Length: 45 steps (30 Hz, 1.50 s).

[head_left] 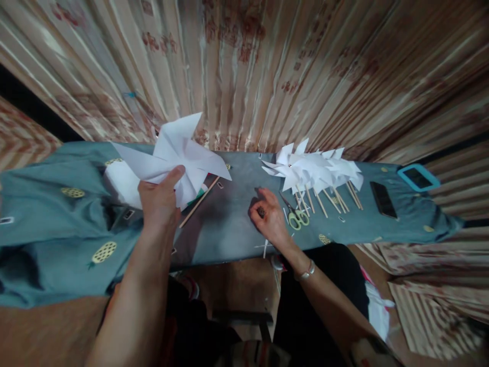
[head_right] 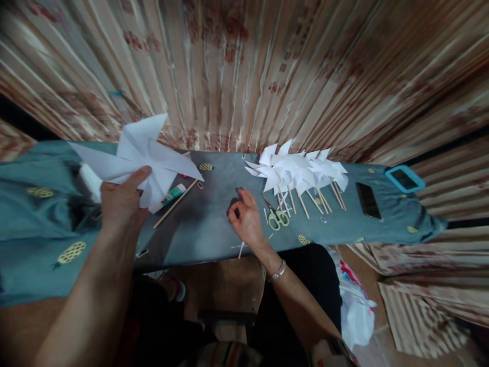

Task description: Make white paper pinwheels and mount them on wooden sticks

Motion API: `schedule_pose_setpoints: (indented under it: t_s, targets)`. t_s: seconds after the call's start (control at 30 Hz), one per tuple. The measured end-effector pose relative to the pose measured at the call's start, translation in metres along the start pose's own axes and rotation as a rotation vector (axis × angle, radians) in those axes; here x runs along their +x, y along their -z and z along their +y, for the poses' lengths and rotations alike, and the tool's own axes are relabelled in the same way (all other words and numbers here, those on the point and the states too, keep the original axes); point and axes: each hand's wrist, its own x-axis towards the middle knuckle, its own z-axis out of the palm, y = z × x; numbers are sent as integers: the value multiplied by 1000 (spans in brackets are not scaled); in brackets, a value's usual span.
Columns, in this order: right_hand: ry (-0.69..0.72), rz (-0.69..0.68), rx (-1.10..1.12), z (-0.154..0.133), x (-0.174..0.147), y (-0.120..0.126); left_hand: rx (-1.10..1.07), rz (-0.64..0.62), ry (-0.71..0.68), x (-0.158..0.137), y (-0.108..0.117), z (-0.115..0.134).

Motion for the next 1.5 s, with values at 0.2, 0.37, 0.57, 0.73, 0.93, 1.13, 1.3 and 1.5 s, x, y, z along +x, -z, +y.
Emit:
schedule_pose_setpoints:
  t_s: [0.2,0.37,0.57,0.73,0.93,1.13,1.3,1.5]
  targets:
    - [21,-33,-23,1,-10,4,-43,-19,19,-3,-11,-11]
    - [-44,-79,87,17,-3,19,-37,-8,36,-4,-14,-15]
    - [72,-219,143,31,7,17,-76,-18,60,-11,-22,-20]
    - [108,-276,161,36,10,9,-97,-49,98,-17,-26,-21]
    - [86,-313,192,35,13,11,-29,-56,99,-18,-26,-26]
    - [76,-336,220,29,15,12,-7,-77,111,-19,-28,-29]
    - [71,-343,224,24,13,10,33,-107,156,-23,-32,-30]
    - [59,-253,282,4,8,36,45,-145,210,-30,-36,-40]
